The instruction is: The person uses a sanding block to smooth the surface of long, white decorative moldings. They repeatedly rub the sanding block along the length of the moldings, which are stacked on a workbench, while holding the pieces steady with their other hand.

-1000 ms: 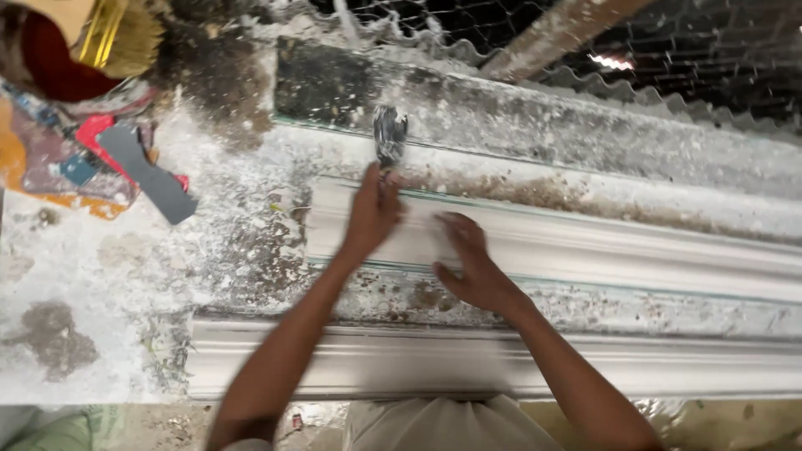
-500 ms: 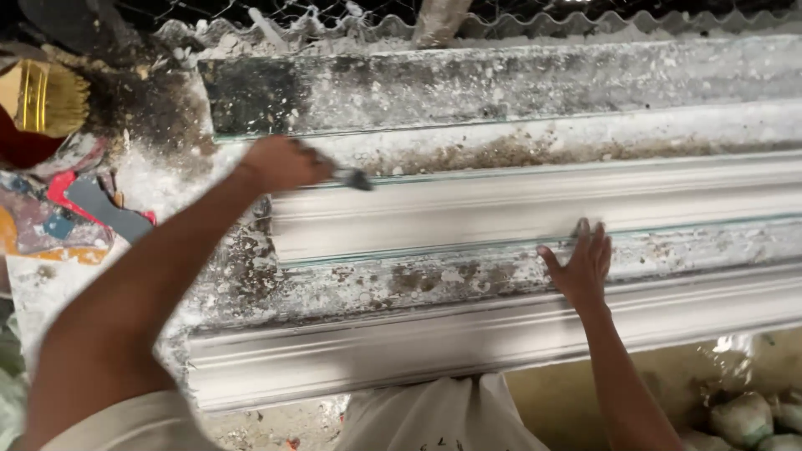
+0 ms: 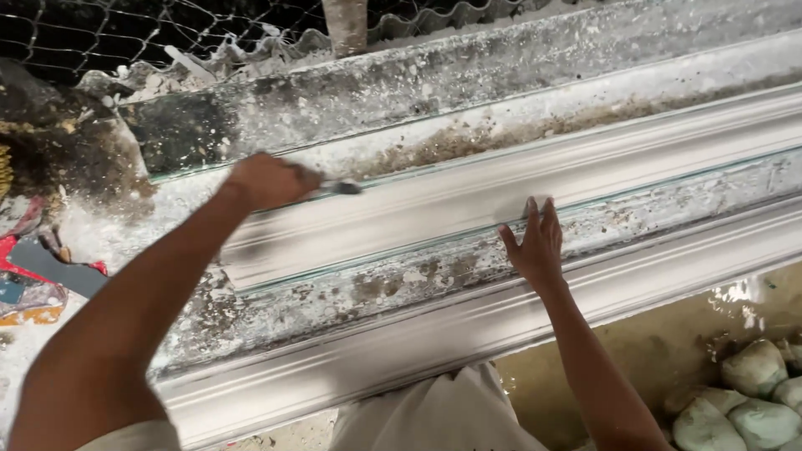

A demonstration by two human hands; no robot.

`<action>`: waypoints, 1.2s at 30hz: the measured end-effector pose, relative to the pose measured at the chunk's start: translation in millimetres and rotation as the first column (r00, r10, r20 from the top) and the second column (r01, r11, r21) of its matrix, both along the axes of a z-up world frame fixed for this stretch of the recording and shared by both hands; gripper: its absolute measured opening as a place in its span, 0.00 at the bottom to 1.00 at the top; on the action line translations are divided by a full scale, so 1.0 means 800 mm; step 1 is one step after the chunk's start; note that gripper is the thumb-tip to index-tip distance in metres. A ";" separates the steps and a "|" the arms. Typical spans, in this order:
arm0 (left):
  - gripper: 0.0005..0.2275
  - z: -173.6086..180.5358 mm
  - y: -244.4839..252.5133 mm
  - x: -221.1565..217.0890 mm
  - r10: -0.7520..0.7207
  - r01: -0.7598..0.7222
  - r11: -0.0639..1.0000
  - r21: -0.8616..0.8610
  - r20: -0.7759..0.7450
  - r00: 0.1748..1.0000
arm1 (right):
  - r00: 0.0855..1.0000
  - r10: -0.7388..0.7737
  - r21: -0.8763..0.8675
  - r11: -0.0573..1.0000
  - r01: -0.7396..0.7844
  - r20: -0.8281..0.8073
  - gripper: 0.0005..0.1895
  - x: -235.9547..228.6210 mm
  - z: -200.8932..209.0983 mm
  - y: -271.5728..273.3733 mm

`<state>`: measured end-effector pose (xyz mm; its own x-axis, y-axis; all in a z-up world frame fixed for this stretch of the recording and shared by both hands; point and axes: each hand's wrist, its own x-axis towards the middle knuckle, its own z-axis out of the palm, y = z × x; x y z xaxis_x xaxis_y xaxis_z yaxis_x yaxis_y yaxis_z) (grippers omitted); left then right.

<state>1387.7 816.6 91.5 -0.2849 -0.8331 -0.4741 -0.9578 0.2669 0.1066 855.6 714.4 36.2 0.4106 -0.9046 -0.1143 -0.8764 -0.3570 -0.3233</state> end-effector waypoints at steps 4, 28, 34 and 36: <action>0.18 0.000 -0.035 -0.035 -0.166 0.169 0.969 -0.179 0.031 0.986 | 0.999 -0.012 -0.051 0.999 0.013 0.030 0.39 0.005 -0.002 0.003; 0.13 0.022 -0.409 -0.479 -0.093 0.098 0.995 -0.013 0.231 0.969 | 0.804 0.312 -0.114 0.948 -0.297 0.507 0.02 -0.287 0.053 -0.238; 0.12 -0.032 -0.560 -0.631 -0.209 0.232 0.953 -0.195 0.134 0.969 | 0.839 0.317 -0.202 0.947 -0.252 0.442 0.08 -0.395 0.061 -0.312; 0.12 -0.024 -0.556 -0.630 -0.191 0.227 0.965 -0.135 0.236 0.953 | 0.843 0.307 -0.234 0.947 -0.222 0.441 0.10 -0.417 0.057 -0.329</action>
<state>883.8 371.9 72.4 -0.3645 -0.8356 -0.4111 -0.8736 0.4597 -0.1598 521.9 451.5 82.1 0.6030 -0.7416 0.2940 -0.5018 -0.6391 -0.5829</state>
